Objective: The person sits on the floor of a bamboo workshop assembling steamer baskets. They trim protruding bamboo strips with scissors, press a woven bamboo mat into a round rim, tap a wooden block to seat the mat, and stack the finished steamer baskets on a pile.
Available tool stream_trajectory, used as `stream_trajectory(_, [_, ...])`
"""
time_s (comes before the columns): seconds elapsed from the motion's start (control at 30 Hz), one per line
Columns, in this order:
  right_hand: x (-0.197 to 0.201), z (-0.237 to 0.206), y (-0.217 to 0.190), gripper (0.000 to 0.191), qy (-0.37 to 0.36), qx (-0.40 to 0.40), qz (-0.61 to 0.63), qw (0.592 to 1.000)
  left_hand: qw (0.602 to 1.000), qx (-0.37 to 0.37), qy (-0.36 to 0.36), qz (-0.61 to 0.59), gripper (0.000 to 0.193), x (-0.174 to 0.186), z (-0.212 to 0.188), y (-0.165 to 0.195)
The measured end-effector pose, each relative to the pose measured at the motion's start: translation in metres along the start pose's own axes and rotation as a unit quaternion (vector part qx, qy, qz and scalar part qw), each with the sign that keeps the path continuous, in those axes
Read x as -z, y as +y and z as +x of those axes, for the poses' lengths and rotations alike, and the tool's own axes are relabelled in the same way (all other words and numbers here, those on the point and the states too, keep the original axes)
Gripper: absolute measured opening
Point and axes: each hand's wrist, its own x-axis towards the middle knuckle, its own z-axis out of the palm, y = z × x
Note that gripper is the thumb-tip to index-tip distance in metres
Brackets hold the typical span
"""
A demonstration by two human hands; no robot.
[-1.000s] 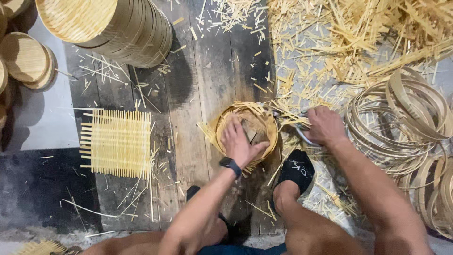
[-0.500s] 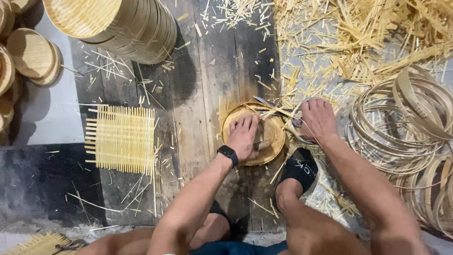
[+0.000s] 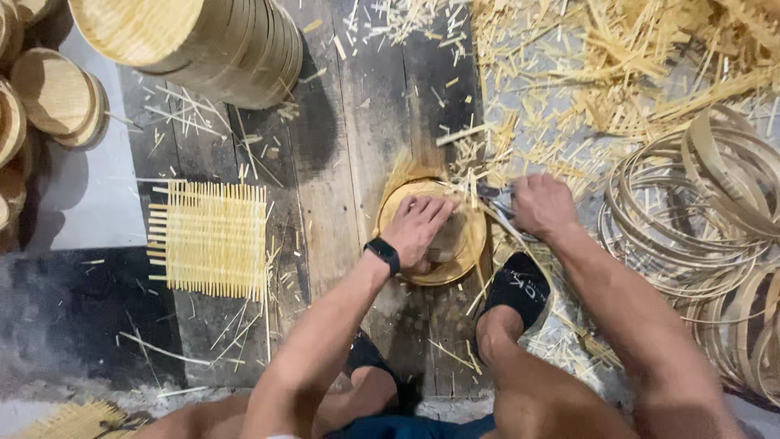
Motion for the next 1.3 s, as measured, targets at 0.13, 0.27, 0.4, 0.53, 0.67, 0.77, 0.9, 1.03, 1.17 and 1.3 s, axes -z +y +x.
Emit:
stream_trajectory(0.13, [0.008,-0.007,0.015,0.039,-0.034,-0.005,0.066,0.997,0.968,0.231,0.098,-0.007,0.125,-0.014,-0.002,0.022])
stream_trajectory(0.27, [0.015,-0.01,0.005,0.057,0.031,0.012,0.021,0.999,0.931,0.34,0.116,-0.071,0.109,-0.034,0.0,0.038])
stream_trajectory(0.4, [0.014,-0.005,-0.004,0.048,-0.025,-0.023,0.008,0.999,0.949,0.295,0.097,-0.058,0.109,-0.038,0.001,0.033])
stream_trajectory(0.53, [0.011,-0.008,0.015,0.035,-0.08,-0.026,0.043,0.995,0.966,0.24,0.079,-0.06,0.108,-0.026,-0.004,0.024])
stream_trajectory(0.67, [0.011,-0.006,0.013,0.047,0.0,-0.003,0.011,1.0,0.977,0.201,0.029,-0.061,0.109,-0.013,-0.006,0.016])
stream_trajectory(0.77, [0.016,-0.002,0.0,0.051,-0.009,-0.003,-0.009,1.0,0.986,0.137,0.05,-0.077,0.1,-0.007,-0.005,0.009])
stream_trajectory(0.9, [0.024,-0.009,0.008,0.04,-0.031,0.001,0.023,0.999,0.996,0.075,-0.009,-0.053,0.106,-0.004,-0.007,0.001])
stream_trajectory(1.03, [0.022,-0.009,0.013,0.045,-0.017,0.016,0.012,1.0,0.997,0.051,-0.043,-0.039,0.101,-0.002,-0.003,-0.006])
stream_trajectory(1.17, [0.013,0.007,-0.001,0.046,-0.067,0.02,-0.049,0.996,0.996,0.021,-0.084,-0.019,0.098,0.008,0.003,-0.009])
stream_trajectory(1.3, [0.01,0.003,0.013,0.03,-0.026,0.034,0.008,0.999,0.994,0.069,-0.065,-0.05,0.124,0.013,-0.004,0.005])
